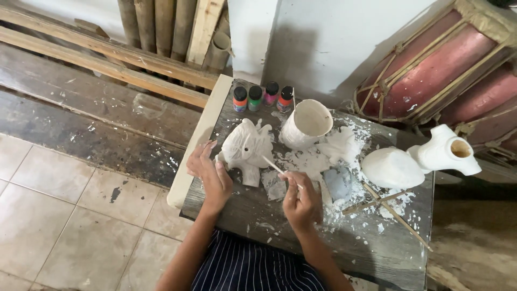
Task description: Cleaning and smoothing a plaster sculpture using a wooden stick and hands to remove excess material
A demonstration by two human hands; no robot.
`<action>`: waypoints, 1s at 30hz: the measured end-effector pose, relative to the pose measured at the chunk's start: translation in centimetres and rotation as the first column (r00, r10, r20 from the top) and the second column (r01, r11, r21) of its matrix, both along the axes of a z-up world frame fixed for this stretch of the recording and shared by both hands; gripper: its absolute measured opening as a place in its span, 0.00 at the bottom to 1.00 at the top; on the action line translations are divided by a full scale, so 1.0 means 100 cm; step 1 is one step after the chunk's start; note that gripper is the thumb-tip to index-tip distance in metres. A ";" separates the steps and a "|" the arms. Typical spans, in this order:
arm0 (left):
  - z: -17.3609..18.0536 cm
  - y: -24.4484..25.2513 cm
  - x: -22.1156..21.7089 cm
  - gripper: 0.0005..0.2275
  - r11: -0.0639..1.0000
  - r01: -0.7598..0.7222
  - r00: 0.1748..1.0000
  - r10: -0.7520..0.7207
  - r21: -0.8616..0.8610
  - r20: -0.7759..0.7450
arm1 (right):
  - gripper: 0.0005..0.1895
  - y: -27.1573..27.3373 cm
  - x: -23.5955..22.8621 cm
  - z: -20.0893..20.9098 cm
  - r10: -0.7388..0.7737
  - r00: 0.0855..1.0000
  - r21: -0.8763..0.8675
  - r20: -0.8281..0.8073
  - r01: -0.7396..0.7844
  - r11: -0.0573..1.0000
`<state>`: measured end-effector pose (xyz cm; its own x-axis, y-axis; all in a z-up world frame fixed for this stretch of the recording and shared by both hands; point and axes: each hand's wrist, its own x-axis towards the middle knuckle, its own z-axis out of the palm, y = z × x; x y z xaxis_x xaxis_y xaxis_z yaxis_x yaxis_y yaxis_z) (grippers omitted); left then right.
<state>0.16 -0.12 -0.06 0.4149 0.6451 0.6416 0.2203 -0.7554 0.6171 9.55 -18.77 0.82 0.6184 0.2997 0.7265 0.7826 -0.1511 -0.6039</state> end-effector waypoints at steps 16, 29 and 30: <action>-0.006 0.000 0.000 0.23 0.998 -0.059 0.998 0.059 0.003 0.003 | 0.11 0.024 0.040 0.007 -0.002 0.984 0.165 -0.178 0.032 0.986; -0.018 0.002 0.003 0.26 0.992 -0.114 0.993 0.112 -0.058 -0.039 | 0.14 -0.003 -0.006 0.021 0.016 0.925 0.108 -0.379 0.027 0.994; -0.031 0.003 0.002 0.26 0.992 -0.111 0.993 0.109 -0.061 -0.044 | 0.14 0.000 -0.001 0.021 0.012 0.923 0.104 -0.384 0.031 0.994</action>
